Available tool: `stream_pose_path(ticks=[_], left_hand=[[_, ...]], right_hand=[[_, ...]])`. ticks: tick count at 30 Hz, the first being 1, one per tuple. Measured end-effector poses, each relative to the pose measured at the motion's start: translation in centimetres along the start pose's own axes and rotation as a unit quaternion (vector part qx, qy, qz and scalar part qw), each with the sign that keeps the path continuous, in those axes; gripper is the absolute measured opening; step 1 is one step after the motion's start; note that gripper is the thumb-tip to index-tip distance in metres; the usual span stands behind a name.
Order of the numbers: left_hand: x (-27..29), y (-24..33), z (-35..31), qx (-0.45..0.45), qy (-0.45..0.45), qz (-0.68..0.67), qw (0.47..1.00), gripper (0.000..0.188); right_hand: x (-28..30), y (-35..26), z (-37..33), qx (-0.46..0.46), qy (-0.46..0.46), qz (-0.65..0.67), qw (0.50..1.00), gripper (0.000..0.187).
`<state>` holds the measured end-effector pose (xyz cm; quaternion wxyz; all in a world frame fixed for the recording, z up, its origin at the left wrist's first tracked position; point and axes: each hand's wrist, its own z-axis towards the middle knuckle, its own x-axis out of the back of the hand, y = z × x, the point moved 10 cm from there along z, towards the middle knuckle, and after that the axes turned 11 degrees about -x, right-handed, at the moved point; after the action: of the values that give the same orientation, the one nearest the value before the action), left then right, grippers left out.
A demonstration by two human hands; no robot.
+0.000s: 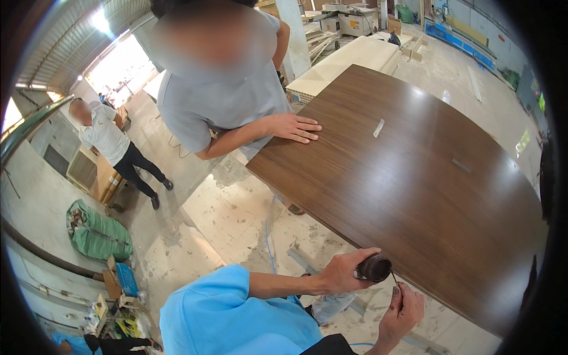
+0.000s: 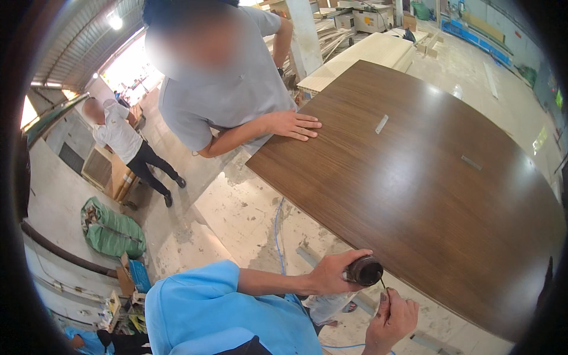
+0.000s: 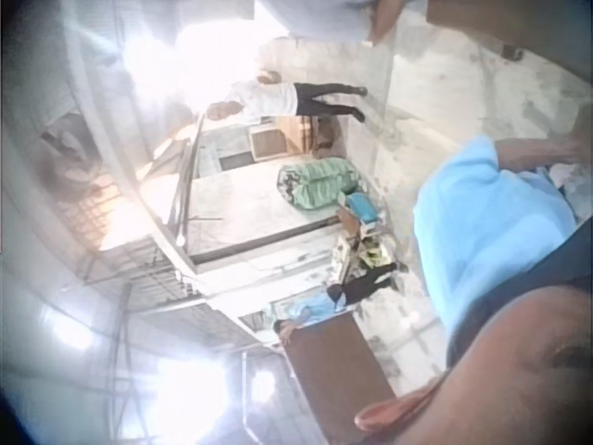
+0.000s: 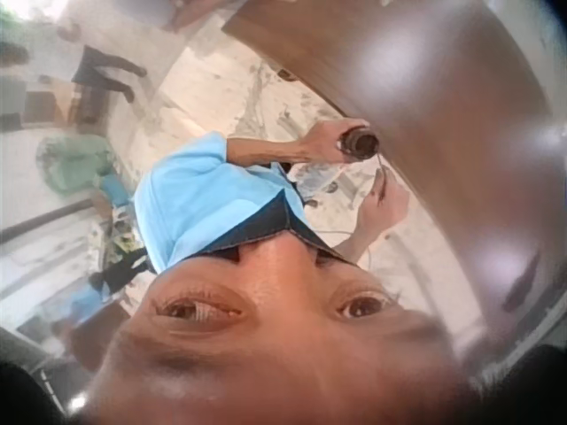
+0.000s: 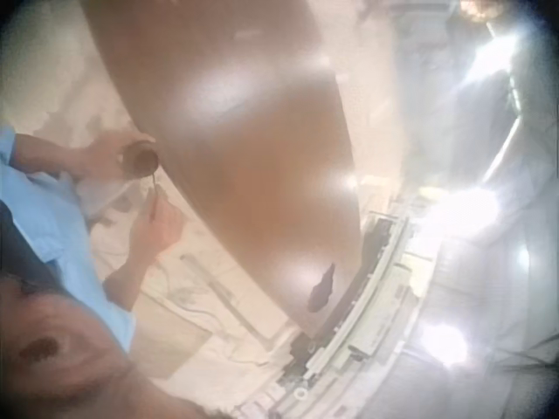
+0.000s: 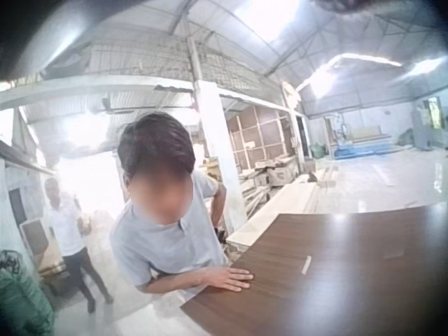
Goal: The person applies a dark liquid finish to the edge of a large wooden tabletop using a small brush and wipes the surface with a white cloth. The person repeatedly dips the brush into a small container and carefully coats the edge while another person observes.
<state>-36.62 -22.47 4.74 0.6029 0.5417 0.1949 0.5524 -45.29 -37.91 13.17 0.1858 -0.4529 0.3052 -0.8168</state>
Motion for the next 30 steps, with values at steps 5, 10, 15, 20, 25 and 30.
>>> stream_pose_path(ticks=[5,10,15,20,25,30], left_hand=[[2.6,-0.6,-0.1,0.007,0.032,0.003,0.999,0.073],[4.9,-1.0,-0.8,0.018,0.050,-0.007,0.999,0.074],[7.5,-1.2,-2.0,0.001,0.080,0.029,0.996,0.073],[9.4,-1.7,-2.4,-0.005,0.100,0.027,0.995,0.073],[10.1,-2.9,-2.4,0.006,0.085,0.038,0.996,0.078],[10.9,-1.7,-2.2,-0.083,0.127,0.036,0.988,0.083]], right_hand=[[-2.1,-1.5,1.2,-0.021,-0.019,-0.003,1.000,0.011],[-3.2,-4.3,1.1,0.017,-0.018,-0.017,1.000,0.007],[-4.8,-7.0,1.2,0.037,-0.055,-0.005,0.998,0.005],[-6.0,-10.0,1.6,0.075,-0.051,-0.023,0.996,0.008],[-6.3,-11.4,2.3,0.095,-0.042,-0.049,0.993,0.009],[-7.6,-11.8,2.8,0.116,-0.108,-0.076,0.984,0.012]])
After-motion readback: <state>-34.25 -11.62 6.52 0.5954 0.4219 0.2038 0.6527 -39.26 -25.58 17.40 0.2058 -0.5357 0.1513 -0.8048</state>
